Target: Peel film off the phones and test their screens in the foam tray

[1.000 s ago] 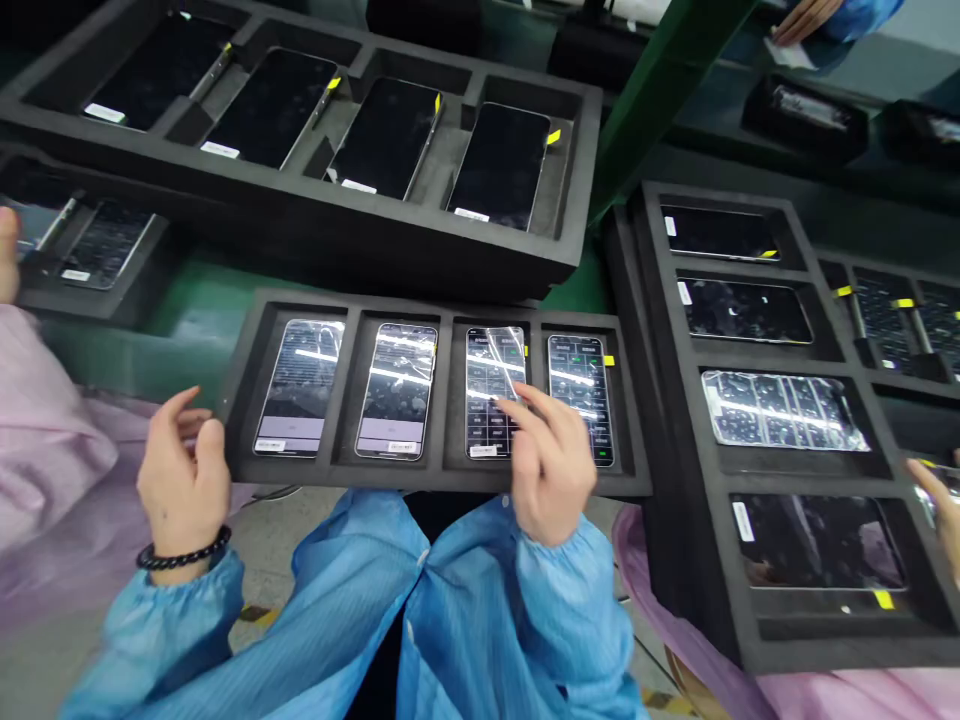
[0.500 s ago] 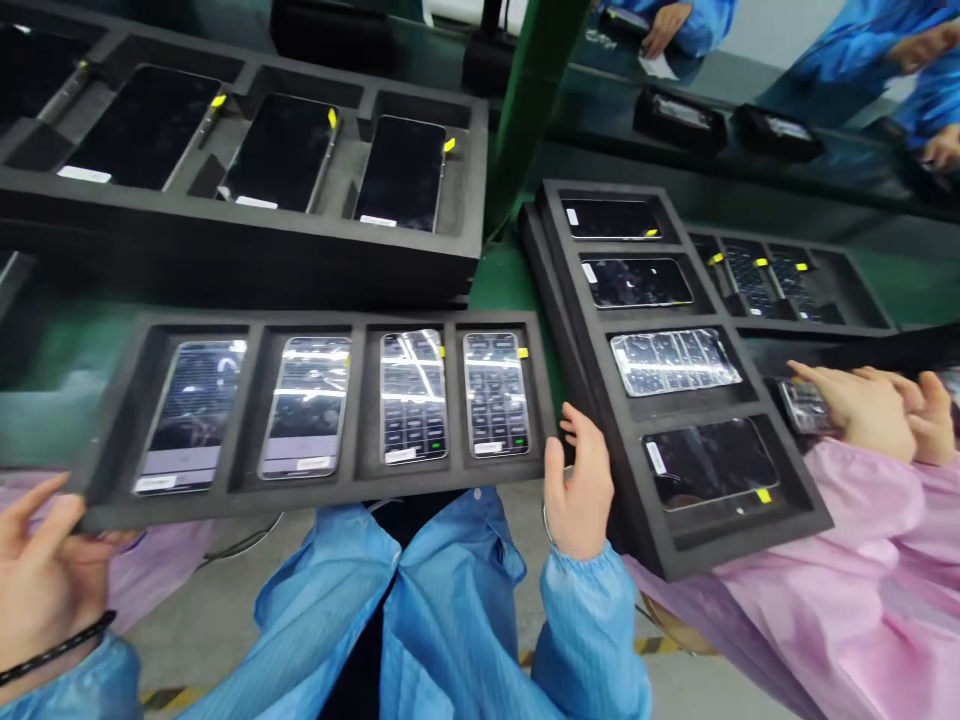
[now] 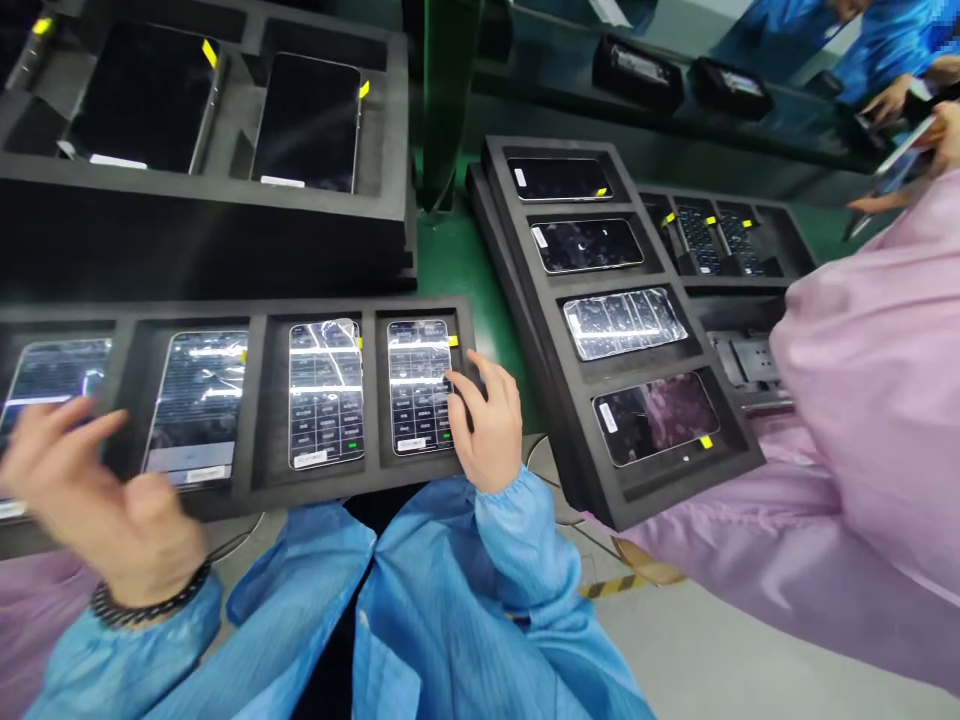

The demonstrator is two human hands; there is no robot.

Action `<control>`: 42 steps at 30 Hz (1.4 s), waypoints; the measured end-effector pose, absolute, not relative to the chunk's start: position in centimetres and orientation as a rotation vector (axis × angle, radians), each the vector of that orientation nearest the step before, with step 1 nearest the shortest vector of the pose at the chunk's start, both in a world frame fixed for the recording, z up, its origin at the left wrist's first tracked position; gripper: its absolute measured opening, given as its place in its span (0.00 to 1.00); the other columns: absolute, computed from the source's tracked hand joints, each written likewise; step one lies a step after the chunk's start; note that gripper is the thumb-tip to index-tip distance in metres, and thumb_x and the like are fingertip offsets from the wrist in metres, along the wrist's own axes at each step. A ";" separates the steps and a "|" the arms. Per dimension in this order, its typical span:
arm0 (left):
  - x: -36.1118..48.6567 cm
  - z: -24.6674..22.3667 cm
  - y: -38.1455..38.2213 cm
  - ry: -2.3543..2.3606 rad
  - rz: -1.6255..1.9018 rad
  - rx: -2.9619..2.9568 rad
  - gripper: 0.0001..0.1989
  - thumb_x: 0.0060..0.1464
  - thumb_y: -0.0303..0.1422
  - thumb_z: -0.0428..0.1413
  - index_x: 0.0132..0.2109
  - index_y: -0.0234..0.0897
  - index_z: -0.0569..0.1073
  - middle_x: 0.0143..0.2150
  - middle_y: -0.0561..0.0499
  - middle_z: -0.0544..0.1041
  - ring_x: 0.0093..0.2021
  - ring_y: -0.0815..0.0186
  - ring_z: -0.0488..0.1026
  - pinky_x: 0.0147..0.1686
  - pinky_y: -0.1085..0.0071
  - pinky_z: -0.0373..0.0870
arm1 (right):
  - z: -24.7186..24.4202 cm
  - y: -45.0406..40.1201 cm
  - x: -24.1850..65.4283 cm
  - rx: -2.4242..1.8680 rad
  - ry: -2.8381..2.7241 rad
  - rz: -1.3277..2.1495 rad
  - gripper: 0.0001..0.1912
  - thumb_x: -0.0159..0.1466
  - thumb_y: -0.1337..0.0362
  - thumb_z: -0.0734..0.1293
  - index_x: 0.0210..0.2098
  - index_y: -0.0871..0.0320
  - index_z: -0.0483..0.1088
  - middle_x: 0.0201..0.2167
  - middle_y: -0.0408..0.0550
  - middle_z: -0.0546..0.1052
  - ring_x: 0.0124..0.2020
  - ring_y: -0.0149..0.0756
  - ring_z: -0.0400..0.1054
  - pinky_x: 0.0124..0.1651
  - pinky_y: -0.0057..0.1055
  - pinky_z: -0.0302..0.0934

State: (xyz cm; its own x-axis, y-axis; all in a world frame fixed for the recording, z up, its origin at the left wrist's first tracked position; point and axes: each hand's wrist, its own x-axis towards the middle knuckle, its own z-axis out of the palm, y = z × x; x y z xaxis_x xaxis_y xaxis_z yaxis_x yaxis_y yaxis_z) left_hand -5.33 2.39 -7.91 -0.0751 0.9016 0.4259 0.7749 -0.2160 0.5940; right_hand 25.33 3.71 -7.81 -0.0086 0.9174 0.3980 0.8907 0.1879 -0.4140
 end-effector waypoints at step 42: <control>-7.5 -6.7 -2.6 1.021 0.561 1.279 0.24 0.59 0.59 0.49 0.41 0.50 0.81 0.39 0.49 0.81 0.33 0.59 0.75 0.32 0.63 0.74 | -8.0 1.1 27.0 -1.925 -1.463 0.575 0.27 0.68 0.56 0.63 0.65 0.56 0.62 0.48 0.54 0.77 0.47 0.41 0.73 0.45 0.39 0.71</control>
State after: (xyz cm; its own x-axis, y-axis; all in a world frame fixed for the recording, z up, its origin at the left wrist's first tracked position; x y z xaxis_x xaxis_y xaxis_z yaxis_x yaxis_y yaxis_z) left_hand -7.52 -2.58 -6.72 0.4744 0.8258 -0.3049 0.1851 0.2451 0.9517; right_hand 26.98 1.12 -8.00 0.2829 0.9584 0.0382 0.6763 -0.1711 -0.7164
